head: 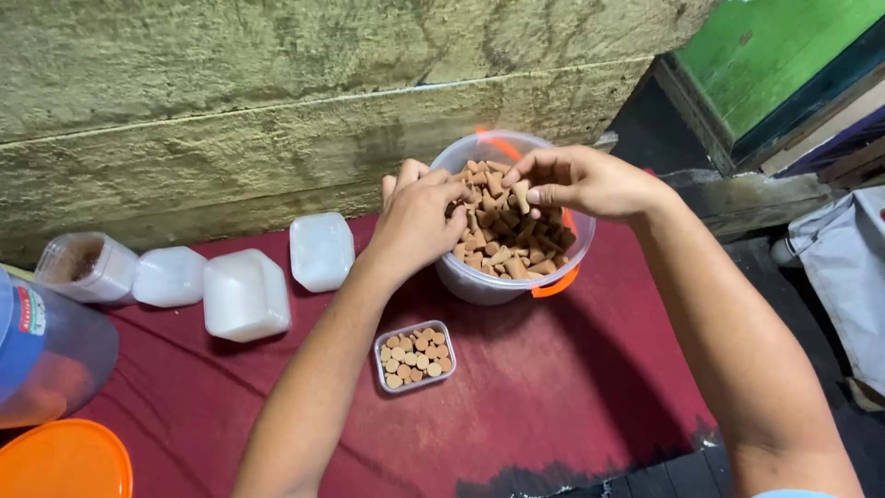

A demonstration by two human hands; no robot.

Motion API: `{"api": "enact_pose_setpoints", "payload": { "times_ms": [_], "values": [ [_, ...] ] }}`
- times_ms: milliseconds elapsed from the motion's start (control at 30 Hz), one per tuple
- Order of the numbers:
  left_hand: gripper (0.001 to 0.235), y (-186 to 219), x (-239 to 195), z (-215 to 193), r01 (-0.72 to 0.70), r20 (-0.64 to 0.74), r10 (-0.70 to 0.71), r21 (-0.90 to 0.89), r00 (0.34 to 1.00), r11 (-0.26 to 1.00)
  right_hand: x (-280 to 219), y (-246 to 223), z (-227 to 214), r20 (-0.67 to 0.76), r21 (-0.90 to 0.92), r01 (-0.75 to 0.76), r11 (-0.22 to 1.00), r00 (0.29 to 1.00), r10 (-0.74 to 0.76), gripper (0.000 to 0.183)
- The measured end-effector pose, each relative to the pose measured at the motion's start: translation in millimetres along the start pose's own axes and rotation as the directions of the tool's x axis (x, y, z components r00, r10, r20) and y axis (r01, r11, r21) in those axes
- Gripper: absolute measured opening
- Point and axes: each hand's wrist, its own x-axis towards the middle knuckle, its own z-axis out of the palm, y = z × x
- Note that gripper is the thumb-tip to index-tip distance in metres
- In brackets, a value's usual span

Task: The person sorts and packs incense cones by hand, taking them from a large storage bucket and placing them into small plastic retail containers, arranging them neatly until the container is full.

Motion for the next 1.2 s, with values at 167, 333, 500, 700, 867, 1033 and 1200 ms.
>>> {"api": "enact_pose_setpoints", "payload": {
  "times_ms": [167, 333, 500, 700, 867, 1033, 1200],
  "values": [
    [0.010, 6, 7, 1, 0.035, 0.117, -0.045, 0.092, 0.992, 0.995, -6, 0, 10, -0.046, 0.024, -0.063, 0.998, 0.997, 0.064, 0.024],
    [0.004, 4, 14, 5, 0.011, 0.202, -0.045, 0.167, 0.978, 0.986, 4, 14, 19, -0.225, -0.617, -0.177, 0.767, 0.973, 0.043, 0.027],
    [0.004, 7, 6, -14, 0.104, 0.061, -0.092, -0.244, 0.994, 0.964, 5, 5, 33, -0.213, -0.650, -0.228, 0.725, 0.970, 0.115, 0.033],
    [0.005, 1, 3, -7, 0.144, -0.012, -0.176, -0.524, 0.984, 0.839, 5, 17, 32, -0.236, -0.665, -0.171, 0.727, 0.972, 0.013, 0.030],
    [0.010, 3, -8, -2, 0.055, -0.122, -0.171, -0.634, 0.978, 0.771, -18, -4, 50, -0.364, -0.584, 0.050, 0.810, 0.876, -0.317, 0.024],
    [0.013, 26, -54, -20, -0.029, -0.255, -0.194, -0.671, 0.947, 0.741, -53, -41, 103, -0.438, -0.424, 0.129, 0.896, 0.837, -0.327, 0.032],
    [0.010, 28, -110, -11, -0.095, -0.297, -0.196, -0.739, 0.935, 0.666, -63, -57, 172, -0.470, -0.271, 0.186, 0.944, 0.830, -0.299, 0.040]
  ]
}}
